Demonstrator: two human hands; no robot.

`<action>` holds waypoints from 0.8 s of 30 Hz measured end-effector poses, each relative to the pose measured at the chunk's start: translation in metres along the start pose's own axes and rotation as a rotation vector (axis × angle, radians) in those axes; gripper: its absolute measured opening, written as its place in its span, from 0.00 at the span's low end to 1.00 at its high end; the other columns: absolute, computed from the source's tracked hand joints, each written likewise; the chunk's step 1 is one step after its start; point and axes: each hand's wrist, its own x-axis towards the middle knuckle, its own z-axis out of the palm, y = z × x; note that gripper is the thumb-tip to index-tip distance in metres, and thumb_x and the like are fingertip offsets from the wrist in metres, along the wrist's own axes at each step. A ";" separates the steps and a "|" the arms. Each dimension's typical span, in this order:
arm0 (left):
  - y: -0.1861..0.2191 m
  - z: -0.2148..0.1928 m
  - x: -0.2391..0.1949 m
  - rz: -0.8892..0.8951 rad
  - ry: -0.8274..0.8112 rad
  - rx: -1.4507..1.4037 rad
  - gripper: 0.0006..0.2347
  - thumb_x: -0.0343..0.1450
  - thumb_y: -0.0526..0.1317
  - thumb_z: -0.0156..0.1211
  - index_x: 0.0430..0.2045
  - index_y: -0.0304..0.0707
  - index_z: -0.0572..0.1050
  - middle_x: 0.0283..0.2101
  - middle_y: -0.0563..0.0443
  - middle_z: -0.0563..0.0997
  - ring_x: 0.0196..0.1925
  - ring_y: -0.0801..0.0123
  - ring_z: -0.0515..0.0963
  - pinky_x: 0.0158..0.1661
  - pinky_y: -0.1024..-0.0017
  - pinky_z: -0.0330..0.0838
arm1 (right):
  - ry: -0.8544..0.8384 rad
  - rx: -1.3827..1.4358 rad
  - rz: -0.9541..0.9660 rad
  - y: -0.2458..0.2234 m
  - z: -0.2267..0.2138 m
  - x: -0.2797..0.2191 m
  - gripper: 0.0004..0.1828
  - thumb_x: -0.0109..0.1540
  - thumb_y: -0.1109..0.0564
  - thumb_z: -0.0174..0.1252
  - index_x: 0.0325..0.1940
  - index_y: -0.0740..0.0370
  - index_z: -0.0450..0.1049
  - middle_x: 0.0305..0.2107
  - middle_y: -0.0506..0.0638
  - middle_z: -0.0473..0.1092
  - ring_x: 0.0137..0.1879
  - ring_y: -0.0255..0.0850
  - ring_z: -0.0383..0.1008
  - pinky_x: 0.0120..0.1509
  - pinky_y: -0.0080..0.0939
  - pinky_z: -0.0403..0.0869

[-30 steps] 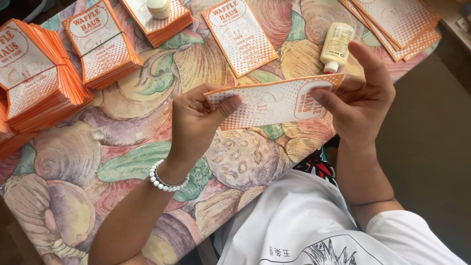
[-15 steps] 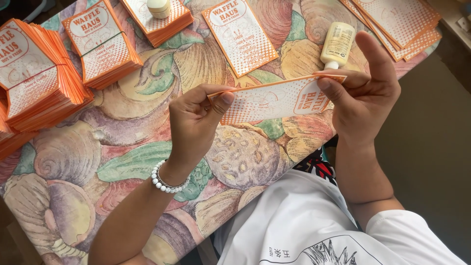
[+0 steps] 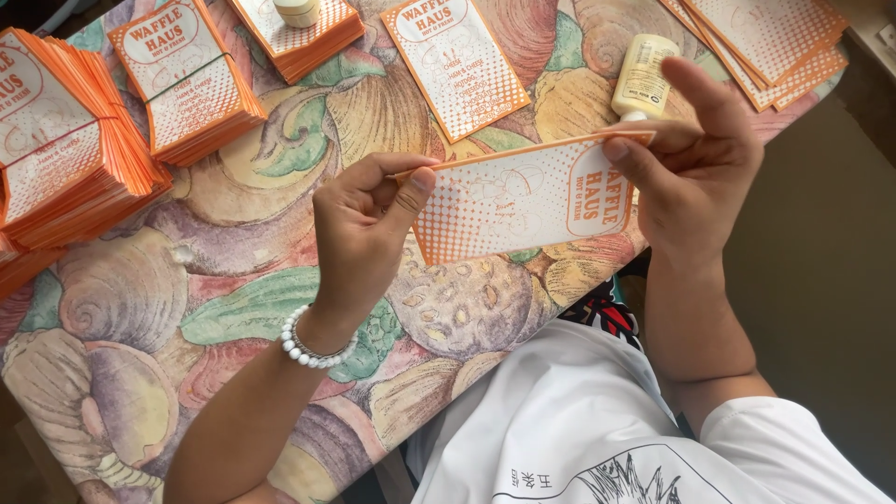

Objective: Manually folding paper sheets and applying glue to assemble paper bags.

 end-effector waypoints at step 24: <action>-0.046 -0.007 -0.070 0.387 -0.563 1.221 0.29 0.78 0.57 0.36 0.67 0.32 0.63 0.71 0.36 0.66 0.72 0.48 0.65 0.70 0.35 0.46 | -1.083 -0.948 -0.672 0.025 0.077 -0.018 0.17 0.70 0.58 0.49 0.53 0.74 0.76 0.49 0.60 0.74 0.60 0.50 0.69 0.69 0.49 0.71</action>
